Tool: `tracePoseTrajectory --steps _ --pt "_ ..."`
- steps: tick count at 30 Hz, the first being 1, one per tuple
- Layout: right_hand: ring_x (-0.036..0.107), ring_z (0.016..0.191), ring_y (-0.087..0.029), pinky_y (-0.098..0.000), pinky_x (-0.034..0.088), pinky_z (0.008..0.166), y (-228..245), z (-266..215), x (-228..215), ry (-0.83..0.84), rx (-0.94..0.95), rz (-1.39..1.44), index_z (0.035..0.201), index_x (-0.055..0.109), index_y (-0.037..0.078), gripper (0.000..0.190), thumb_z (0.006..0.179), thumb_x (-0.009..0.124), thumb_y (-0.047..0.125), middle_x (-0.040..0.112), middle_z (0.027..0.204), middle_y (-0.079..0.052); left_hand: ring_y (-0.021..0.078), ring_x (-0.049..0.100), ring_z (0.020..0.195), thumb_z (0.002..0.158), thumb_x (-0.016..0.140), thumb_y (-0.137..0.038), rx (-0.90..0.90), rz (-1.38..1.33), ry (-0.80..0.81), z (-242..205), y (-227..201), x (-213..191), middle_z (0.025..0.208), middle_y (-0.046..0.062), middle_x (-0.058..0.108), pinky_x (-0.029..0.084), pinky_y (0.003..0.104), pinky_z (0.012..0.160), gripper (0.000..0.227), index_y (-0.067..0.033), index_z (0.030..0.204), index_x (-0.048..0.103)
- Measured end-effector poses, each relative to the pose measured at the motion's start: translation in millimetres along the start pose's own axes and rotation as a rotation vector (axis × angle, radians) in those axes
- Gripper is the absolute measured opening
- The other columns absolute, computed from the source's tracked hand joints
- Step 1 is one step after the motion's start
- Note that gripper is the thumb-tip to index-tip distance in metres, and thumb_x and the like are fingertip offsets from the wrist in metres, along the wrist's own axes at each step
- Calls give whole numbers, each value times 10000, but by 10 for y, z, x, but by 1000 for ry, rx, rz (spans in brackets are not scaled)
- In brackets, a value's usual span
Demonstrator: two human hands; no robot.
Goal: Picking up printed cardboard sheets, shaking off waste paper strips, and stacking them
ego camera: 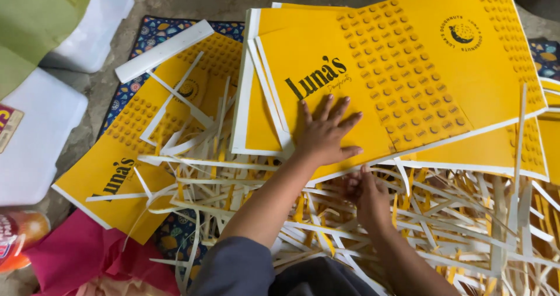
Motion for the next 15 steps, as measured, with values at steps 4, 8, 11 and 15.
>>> tracePoseTrajectory --steps 4,8,11,15 --pt "703 655 -311 -544 611 623 22 39 110 85 -38 -61 870 697 -56 308 1003 740 219 659 736 -193 379 37 1587 908 403 -767 -13 0 -38 17 4 -11 1734 44 125 -35 842 1109 801 -380 1603 309" --pt "658 645 -251 -423 594 628 320 -298 317 75 -124 -22 745 668 -7 293 991 744 132 609 694 -138 390 56 1585 899 409 -770 -6 -36 -78 30 14 -12 1729 57 153 -41 851 1099 804 -367 1593 349" --pt "634 640 -206 -363 584 606 305 -344 299 60 -78 -36 761 670 23 274 992 729 158 613 704 -88 394 74 1582 894 433 -763 -7 -20 -89 42 22 20 1726 59 160 -27 854 1101 803 -365 1588 357" --pt "659 660 -205 -354 596 587 108 -207 290 121 -9 -21 848 677 28 275 1028 690 235 625 741 -88 386 85 1582 890 448 -761 -17 -6 -102 57 17 47 1727 50 164 -27 848 1105 803 -378 1588 352"
Point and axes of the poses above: each hand's wrist, its own z-axis towards the middle knuckle, its own x-axis out of the palm, y = z × x, the point moved 4 cm from there along z, towards the middle knuckle
